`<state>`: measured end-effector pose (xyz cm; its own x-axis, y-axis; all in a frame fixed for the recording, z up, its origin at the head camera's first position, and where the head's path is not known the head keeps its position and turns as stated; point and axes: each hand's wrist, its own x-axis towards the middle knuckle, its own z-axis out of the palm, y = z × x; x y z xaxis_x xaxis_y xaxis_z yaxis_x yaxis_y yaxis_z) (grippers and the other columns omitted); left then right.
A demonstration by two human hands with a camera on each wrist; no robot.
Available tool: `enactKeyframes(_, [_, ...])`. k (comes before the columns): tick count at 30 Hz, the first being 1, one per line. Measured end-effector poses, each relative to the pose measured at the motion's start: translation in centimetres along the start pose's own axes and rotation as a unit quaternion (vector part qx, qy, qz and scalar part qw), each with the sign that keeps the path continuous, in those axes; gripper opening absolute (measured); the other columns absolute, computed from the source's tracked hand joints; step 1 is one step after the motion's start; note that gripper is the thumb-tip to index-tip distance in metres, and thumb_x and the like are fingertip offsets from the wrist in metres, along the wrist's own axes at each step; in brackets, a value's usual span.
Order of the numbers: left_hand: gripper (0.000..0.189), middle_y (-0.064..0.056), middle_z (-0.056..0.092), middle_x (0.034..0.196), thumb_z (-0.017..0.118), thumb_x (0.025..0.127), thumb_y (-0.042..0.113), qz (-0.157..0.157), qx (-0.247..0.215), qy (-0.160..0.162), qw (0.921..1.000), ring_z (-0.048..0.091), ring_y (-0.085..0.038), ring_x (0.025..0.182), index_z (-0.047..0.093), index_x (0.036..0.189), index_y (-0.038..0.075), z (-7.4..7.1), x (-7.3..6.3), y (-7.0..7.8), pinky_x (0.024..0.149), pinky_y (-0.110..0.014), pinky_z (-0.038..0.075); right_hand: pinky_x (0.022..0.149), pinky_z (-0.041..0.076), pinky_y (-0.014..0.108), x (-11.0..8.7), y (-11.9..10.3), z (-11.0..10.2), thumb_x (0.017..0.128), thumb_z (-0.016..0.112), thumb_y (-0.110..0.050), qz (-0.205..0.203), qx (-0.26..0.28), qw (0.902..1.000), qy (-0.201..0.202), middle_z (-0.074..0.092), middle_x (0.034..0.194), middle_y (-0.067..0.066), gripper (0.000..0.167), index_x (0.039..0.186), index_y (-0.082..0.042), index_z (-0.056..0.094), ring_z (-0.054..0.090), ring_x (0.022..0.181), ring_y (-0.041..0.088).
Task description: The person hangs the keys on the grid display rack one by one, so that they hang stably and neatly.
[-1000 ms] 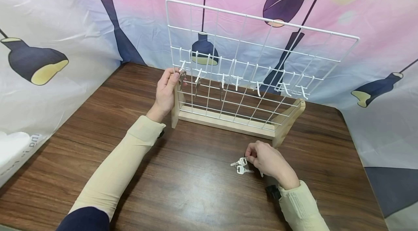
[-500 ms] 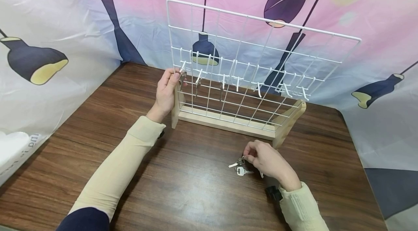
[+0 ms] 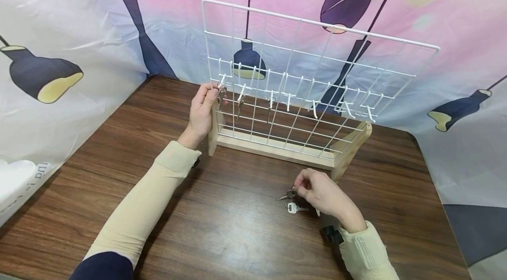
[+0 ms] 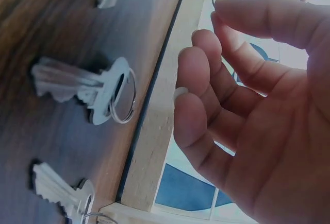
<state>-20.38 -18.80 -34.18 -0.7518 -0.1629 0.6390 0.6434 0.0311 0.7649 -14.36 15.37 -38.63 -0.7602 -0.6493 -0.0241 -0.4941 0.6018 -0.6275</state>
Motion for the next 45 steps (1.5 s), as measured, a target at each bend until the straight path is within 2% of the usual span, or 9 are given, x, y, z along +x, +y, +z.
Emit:
enactKeyframes(15, [0.023, 0.002, 0.056, 0.091, 0.041, 0.103, 0.007, 0.004, 0.006, 0.000, 1.0000, 0.057, -0.012, 0.083, 0.051, 0.108, -0.014, 0.0, -0.1, 0.1, 0.080, -0.028, 0.049, 0.064, 0.046, 0.023, 0.0, -0.8, -0.2, 0.092, 0.064, -0.009, 0.015, 0.014, 0.9998, 0.006, 0.060, 0.079, -0.008, 0.009, 0.087, -0.016, 0.061, 0.054, 0.071, 0.008])
enactKeyframes(23, [0.026, 0.001, 0.056, 0.091, 0.040, 0.103, 0.005, 0.001, 0.006, -0.002, 1.0000, 0.057, -0.020, 0.083, 0.048, 0.108, -0.019, 0.1, -0.1, 0.1, 0.080, -0.028, 0.049, 0.060, 0.045, 0.024, 0.3, -1.4, -0.4, 0.093, 0.066, -0.019, 0.016, 0.025, 0.9982, 0.051, 0.059, 0.079, -0.007, 0.005, 0.089, -0.017, 0.064, 0.054, 0.068, 0.010])
enactKeyframes(31, [0.026, 0.002, 0.057, 0.091, 0.041, 0.103, 0.007, 0.008, 0.007, -0.003, 0.9999, 0.057, -0.012, 0.082, 0.049, 0.108, -0.017, 0.1, 0.0, 0.1, 0.080, -0.029, 0.050, 0.057, 0.046, 0.025, 0.5, -1.9, -0.8, 0.094, 0.066, -0.023, 0.002, 0.048, 0.9913, 0.122, 0.063, 0.080, -0.003, 0.005, 0.091, -0.019, 0.065, 0.055, 0.065, 0.012])
enactKeyframes(37, [0.023, 0.002, 0.057, 0.091, 0.041, 0.103, 0.006, 0.001, 0.010, 0.000, 0.9999, 0.057, -0.013, 0.081, 0.051, 0.108, -0.014, 0.1, 0.0, 0.2, 0.080, -0.029, 0.049, 0.061, 0.045, 0.022, 0.8, -2.9, -1.2, 0.093, 0.067, -0.016, -0.011, 0.075, 0.9773, 0.198, 0.064, 0.086, -0.004, 0.003, 0.094, -0.013, 0.067, 0.056, 0.070, 0.011])
enactKeyframes(40, [0.022, 0.002, 0.056, 0.090, 0.040, 0.103, 0.004, -0.002, 0.011, 0.000, 0.9999, 0.057, -0.012, 0.081, 0.050, 0.109, -0.015, 0.0, 0.0, 0.3, 0.080, -0.027, 0.049, 0.059, 0.044, 0.020, 0.9, -3.8, -1.5, 0.091, 0.068, -0.009, -0.019, 0.118, 0.9635, 0.240, 0.064, 0.085, 0.000, 0.004, 0.094, -0.008, 0.068, 0.055, 0.069, 0.010])
enactKeyframes(45, [0.022, 0.002, 0.056, 0.090, 0.039, 0.102, 0.000, 0.002, 0.011, 0.001, 0.9999, 0.057, -0.011, 0.081, 0.049, 0.109, -0.018, 0.0, 0.0, 0.2, 0.079, -0.026, 0.048, 0.056, 0.044, 0.018, 1.2, -5.7, -2.2, 0.089, 0.066, 0.004, -0.062, 0.185, 0.9378, 0.287, 0.061, 0.080, 0.009, 0.006, 0.094, 0.003, 0.065, 0.054, 0.066, 0.009])
